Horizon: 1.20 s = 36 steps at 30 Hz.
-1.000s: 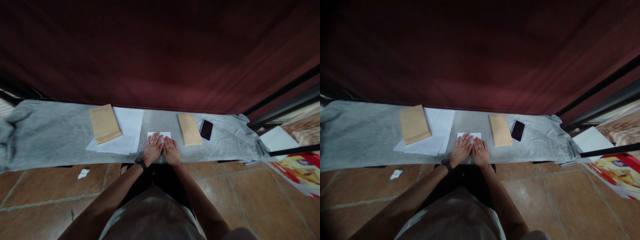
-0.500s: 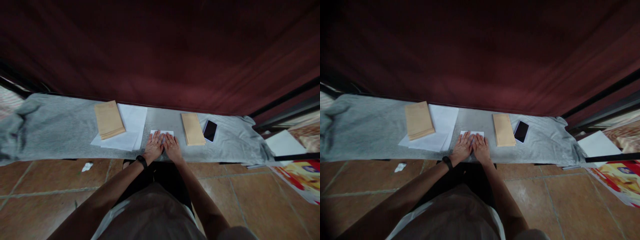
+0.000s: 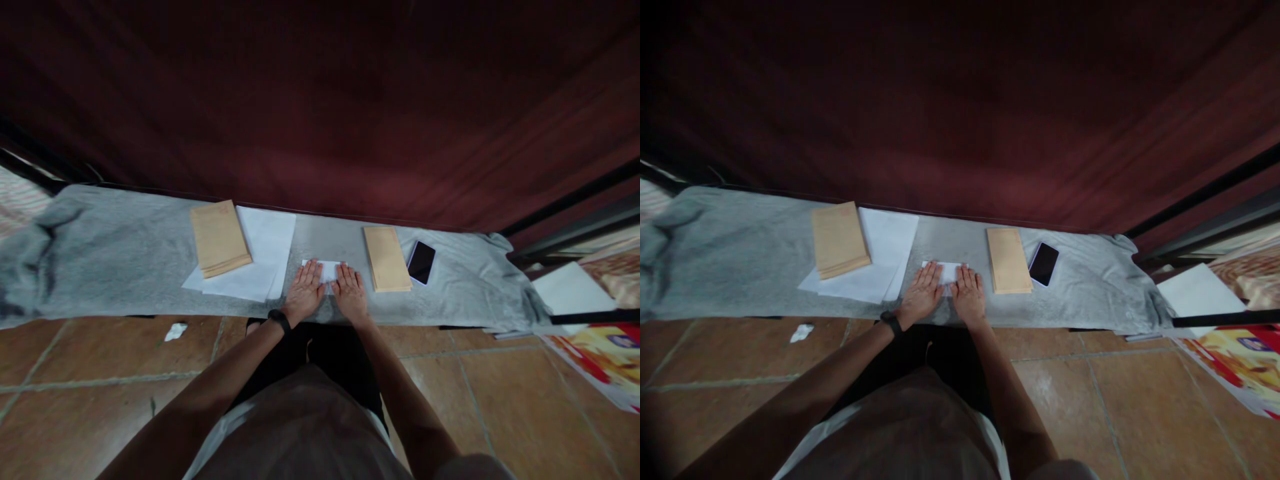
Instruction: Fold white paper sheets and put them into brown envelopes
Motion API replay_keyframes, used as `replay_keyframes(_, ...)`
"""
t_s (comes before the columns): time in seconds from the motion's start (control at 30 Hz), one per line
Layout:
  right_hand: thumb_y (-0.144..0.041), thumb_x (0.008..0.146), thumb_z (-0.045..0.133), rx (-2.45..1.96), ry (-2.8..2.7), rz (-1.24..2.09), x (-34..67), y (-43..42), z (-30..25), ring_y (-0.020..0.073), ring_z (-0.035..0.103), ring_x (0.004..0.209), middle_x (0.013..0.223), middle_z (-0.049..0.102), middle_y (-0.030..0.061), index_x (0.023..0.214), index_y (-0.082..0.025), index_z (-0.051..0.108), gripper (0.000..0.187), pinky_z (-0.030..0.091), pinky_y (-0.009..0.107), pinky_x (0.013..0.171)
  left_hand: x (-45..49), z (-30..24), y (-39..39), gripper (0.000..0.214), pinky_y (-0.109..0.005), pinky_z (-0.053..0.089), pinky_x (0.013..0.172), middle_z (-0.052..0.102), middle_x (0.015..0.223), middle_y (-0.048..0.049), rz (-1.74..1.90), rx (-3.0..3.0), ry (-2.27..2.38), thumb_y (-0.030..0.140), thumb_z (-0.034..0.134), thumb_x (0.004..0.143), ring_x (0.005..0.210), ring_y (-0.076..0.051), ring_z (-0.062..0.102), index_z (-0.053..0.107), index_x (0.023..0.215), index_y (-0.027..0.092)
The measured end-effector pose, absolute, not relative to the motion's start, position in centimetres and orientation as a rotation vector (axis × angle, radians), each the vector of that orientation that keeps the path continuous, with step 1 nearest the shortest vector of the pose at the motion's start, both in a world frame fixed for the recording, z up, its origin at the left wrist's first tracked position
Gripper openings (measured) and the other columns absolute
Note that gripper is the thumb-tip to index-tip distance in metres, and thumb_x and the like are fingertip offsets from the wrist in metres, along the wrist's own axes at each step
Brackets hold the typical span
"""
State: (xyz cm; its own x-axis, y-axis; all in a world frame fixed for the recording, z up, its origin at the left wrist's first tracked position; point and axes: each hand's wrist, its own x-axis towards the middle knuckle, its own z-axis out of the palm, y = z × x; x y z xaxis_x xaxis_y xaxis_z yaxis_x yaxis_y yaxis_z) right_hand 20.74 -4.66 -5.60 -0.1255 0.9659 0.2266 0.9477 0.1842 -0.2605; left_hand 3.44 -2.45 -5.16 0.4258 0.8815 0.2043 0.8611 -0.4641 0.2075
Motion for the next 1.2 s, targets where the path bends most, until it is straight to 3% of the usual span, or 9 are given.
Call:
replay_keyframes(0.37, -0.038, 0.105, 0.038, -1.869, -2.116, -0.028, 20.9, -4.7, -6.3, 0.0296, 0.037, 0.146, 0.159, 0.038, 0.0181, 0.155, -0.008, 0.034, 0.058, 0.026, 0.049, 0.120, 3.0, -5.1, -2.3, 0.069, -0.049, 0.024, 0.124, 0.027, 0.162, -0.0216, 0.404, 2.483, 1.717, 0.043, 0.032, 0.101, 0.153, -0.030, 0.022, 0.028, 0.155, 0.000)
replay_keyframes(0.67, -0.039, 0.105, 0.037, -1.870, -2.078, -0.051, 20.6, -4.8, -6.3, 0.0297, 0.037, 0.146, 0.158, 0.040, 0.0180, 0.156, -0.009, 0.033, 0.059, 0.026, 0.050, 0.119, 3.4, -5.4, -2.8, 0.063, -0.051, 0.025, 0.124, 0.031, 0.161, -0.0223, 0.445, 2.484, 1.802, 0.035, 0.032, 0.102, 0.152, -0.031, 0.025, 0.031, 0.154, -0.001)
replay_keyframes(0.87, -0.038, 0.105, 0.037, -1.855, -2.058, -0.052, 20.5, -4.8, -6.4, 0.0296, 0.036, 0.146, 0.158, 0.041, 0.0171, 0.155, -0.010, 0.036, 0.057, 0.026, 0.051, 0.119, 5.3, -5.1, -3.5, 0.058, -0.048, 0.022, 0.125, 0.033, 0.162, -0.0157, 0.368, 2.582, 1.641, 0.027, 0.030, 0.101, 0.153, -0.027, 0.023, 0.033, 0.155, 0.006)
replay_keyframes(1.2, -0.037, 0.106, 0.038, -1.857, -2.047, -0.060, 20.6, -4.7, -6.4, 0.0295, 0.039, 0.145, 0.157, 0.043, 0.0175, 0.153, -0.009, 0.038, 0.056, 0.027, 0.051, 0.119, 3.9, -4.4, -4.0, 0.060, -0.046, 0.023, 0.125, 0.034, 0.161, -0.0169, 0.342, 2.544, 1.681, 0.033, 0.032, 0.101, 0.152, -0.026, 0.026, 0.035, 0.154, 0.005)
